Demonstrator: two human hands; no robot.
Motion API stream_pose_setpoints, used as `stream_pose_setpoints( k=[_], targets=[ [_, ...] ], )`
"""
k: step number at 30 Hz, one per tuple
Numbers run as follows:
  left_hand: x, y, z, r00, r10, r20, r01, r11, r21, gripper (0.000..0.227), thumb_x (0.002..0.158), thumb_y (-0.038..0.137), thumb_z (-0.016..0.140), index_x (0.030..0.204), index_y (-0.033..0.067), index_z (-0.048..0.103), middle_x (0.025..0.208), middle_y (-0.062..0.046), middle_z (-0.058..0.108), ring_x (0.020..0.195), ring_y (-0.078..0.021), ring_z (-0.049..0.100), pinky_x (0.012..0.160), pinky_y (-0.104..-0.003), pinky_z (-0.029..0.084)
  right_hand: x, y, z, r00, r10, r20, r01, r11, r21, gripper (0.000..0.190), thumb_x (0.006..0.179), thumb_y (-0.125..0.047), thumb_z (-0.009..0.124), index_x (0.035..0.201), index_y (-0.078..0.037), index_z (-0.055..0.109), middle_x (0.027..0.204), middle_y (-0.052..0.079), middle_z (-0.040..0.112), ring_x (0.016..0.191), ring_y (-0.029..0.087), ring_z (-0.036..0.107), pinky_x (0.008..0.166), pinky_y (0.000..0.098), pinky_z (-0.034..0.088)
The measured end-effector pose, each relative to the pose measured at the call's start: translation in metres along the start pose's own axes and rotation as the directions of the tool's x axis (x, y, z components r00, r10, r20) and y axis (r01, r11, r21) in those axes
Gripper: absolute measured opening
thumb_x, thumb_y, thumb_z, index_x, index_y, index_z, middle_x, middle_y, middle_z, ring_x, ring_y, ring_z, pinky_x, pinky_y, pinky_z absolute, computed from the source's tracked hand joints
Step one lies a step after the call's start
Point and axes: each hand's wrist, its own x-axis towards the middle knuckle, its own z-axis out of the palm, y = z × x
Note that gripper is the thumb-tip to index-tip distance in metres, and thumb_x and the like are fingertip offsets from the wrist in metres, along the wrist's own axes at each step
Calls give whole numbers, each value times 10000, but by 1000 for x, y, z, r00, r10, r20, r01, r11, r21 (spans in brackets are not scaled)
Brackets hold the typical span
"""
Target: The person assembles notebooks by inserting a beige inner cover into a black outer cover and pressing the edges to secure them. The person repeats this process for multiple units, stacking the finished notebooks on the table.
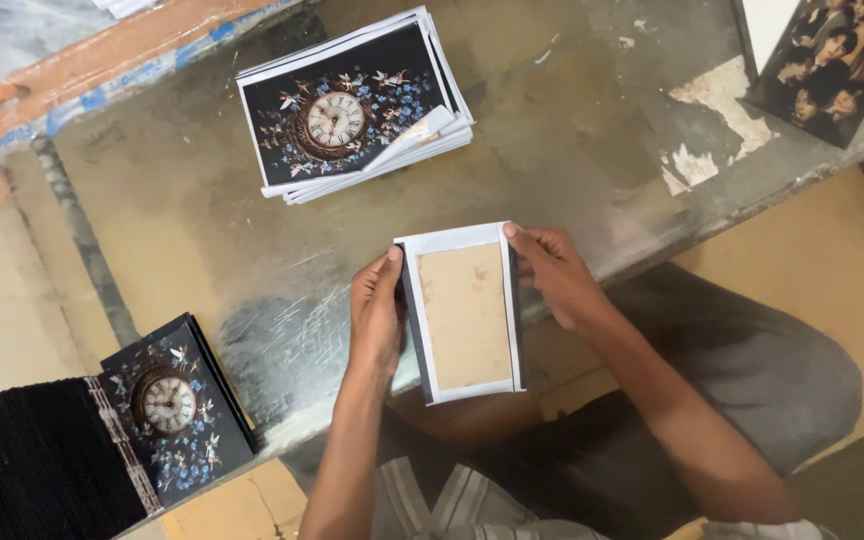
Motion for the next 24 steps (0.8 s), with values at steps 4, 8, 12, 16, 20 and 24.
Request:
stream_pose_setpoints(
  k=[4,8,12,16,20,24],
  targets=[
    [2,-1,1,999,-11,-43,9,998,-58,310,1052,252,595,955,9,760,870,-29,750,744,-77,635,718,-262,518,4,-7,0,997,72,14,-73,995,61,319,1003,-348,626,1009,-60,762,920,-1,759,812,78,688,750,297,531],
    [7,1,-3,993,-110,-36,103,982,-159,253,1019,212,662,857,31,731,814,-34,735,698,-97,642,678,-275,527,7,-6,-4,994,112,4,-112,989,101,262,978,-318,684,985,-72,777,914,-6,758,799,75,673,764,305,542],
    [11,12,-5,974,-219,-55,206,962,-178,140,954,149,701,866,48,740,802,-27,726,692,-93,650,678,-254,538,10,-4,-7,990,140,-7,-139,988,66,209,933,-286,741,985,-90,791,904,-18,747,790,53,644,719,293,492],
    [12,15,-2,975,-220,-22,213,964,-159,85,883,68,697,905,20,764,824,-27,751,709,-106,685,690,-259,569,12,-1,-5,988,149,-41,-151,987,-54,174,888,-259,787,971,-107,782,902,-23,748,820,38,637,704,255,479],
    [11,15,-3,987,-157,17,158,986,-61,123,884,45,724,978,-10,783,852,-44,769,720,-98,679,670,-250,541,8,-5,-7,994,104,-13,-105,988,-114,153,925,-221,772,1007,-94,795,899,-2,754,824,74,617,692,248,464],
    [14,22,-13,994,-3,111,-15,987,157,152,928,65,743,1024,-45,785,897,-55,777,755,-59,657,704,-214,519,2,-24,-17,967,97,234,-91,995,-35,263,915,-183,668,1162,-121,736,1027,-47,782,923,61,691,778,270,545]
  ],
)
